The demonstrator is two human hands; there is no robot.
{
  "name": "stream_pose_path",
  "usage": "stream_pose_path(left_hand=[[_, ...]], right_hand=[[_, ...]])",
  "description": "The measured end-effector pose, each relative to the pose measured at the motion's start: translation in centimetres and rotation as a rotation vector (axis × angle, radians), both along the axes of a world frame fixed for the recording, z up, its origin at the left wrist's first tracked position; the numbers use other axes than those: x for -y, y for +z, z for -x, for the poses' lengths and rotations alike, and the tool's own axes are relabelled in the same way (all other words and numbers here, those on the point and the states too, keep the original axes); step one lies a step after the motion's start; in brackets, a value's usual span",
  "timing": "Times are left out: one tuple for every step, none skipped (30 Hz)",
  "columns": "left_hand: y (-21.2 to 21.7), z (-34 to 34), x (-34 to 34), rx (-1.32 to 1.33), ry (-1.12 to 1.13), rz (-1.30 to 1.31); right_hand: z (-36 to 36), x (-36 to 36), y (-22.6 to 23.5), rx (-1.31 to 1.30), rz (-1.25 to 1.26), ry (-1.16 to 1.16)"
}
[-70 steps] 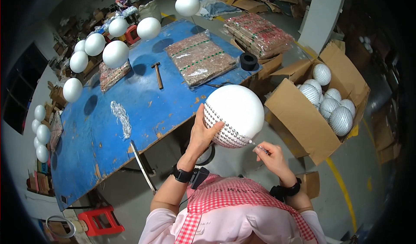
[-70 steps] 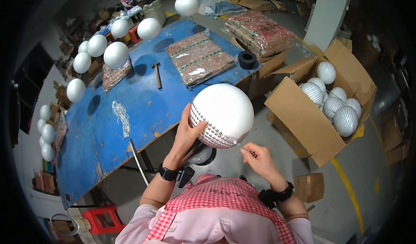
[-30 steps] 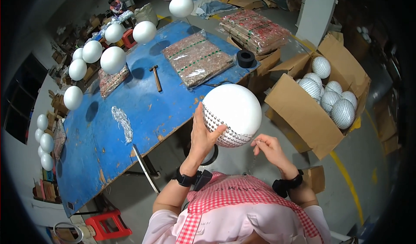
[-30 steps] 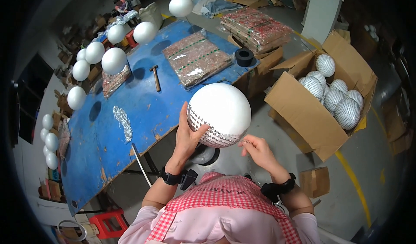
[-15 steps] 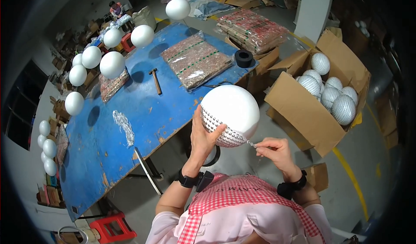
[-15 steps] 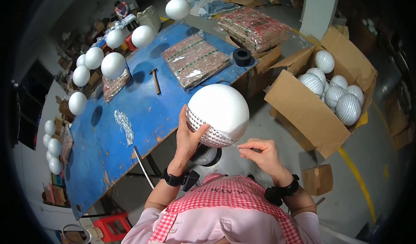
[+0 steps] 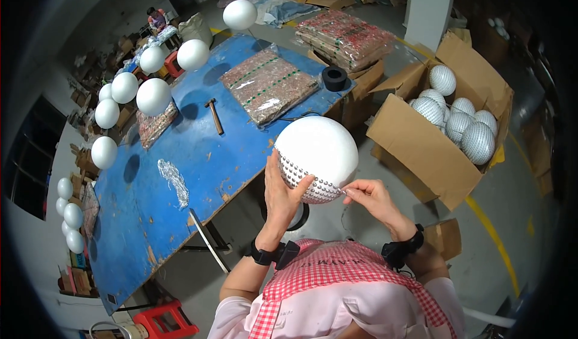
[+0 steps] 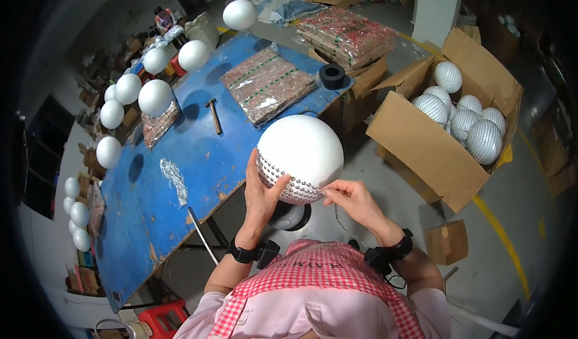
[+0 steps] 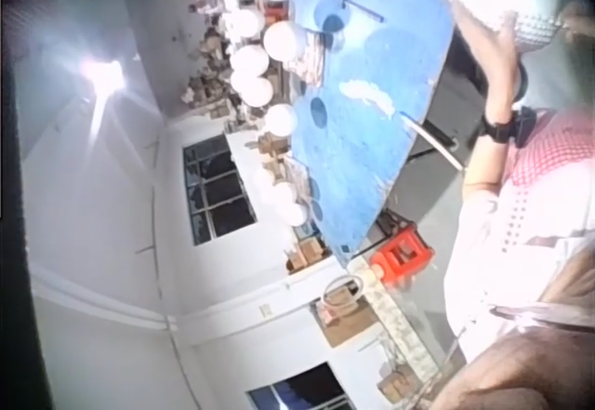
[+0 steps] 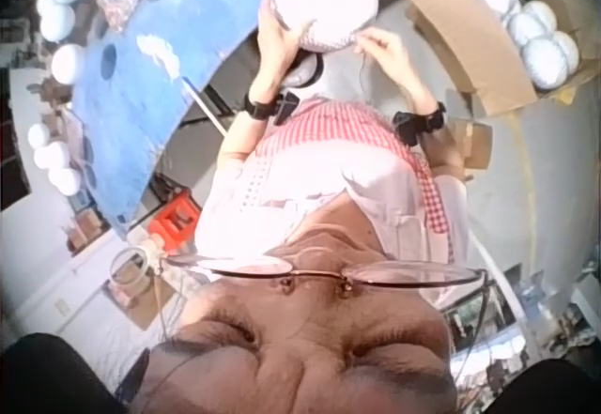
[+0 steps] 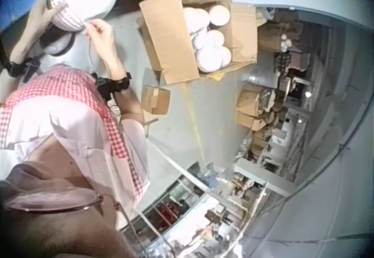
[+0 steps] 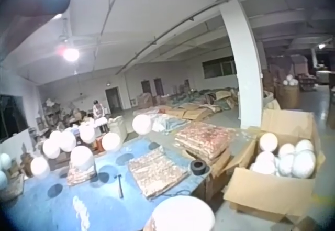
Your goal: The person wraps a string of beads around a white sphere, pressing them into the surface to create rows. After completing a row, they use a pair of scissors to cut the string and repeat the process.
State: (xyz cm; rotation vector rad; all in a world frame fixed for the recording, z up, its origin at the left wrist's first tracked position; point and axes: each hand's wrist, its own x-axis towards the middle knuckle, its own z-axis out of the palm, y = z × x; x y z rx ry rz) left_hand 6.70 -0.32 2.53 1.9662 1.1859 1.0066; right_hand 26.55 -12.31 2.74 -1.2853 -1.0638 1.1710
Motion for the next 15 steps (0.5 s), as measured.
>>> stream_pose_path(left_hand=[[0.0,0.0,0.1,-0.018,0.007,-0.006],[0.1,0.0,0.2,-0.020,0.005,-0.006],[0.3,-0.1,0.2,-0.026,0.006,-0.013],[0.3,-0.1,0.3,-0.032,0.008,-0.021],[0.3,-0.1,0.2,-0.033,0.008,-0.020],[0.3,0.0,0.1,-0.005,0.007,-0.005],[0.3,0.0,0.0,0.024,0.006,0.011],[0.2,0.0,-0.1,0.023,0.006,0.010],[0.0,0.0,-0.2,0.040,0.006,0.015],[-0.1,0.0,-0.3,0.056,0.006,0.020],[0.0,0.0,-0.3,0.056,0.004,0.020],[0.0,-0.1,-0.3,0.069,0.001,0.033],[0.1,-0.2,-0.3,0.081,-0.002,0.046],[0.3,-0.2,-0.2,0.080,-0.005,0.046],[0.5,-0.2,-0.1,0.077,-0.005,0.053]], right_hand=[[0.0,-0.1,0.2,-0.007,0.018,0.004],[0.0,-0.1,0.3,-0.008,0.018,0.001],[0.0,-0.1,0.4,-0.014,0.016,0.018],[0.1,0.0,0.4,-0.019,0.013,0.035],[0.1,0.1,0.4,-0.020,0.013,0.035],[0.2,0.2,0.4,-0.020,-0.006,0.046],[0.3,0.3,0.4,-0.021,-0.026,0.057],[0.2,0.2,0.3,-0.021,-0.026,0.057],[0.2,0.1,0.1,0.071,-0.037,0.021],[0.1,0.0,-0.1,0.163,-0.049,-0.014],[0.1,0.0,-0.3,0.163,-0.049,-0.016],[0.1,0.0,-0.4,0.115,-0.020,-0.029],[0.1,-0.1,-0.6,0.067,0.009,-0.041],[0.1,-0.1,-0.9,0.066,0.009,-0.044],[0.0,-0.2,-1.2,0.033,0.015,-0.055]])
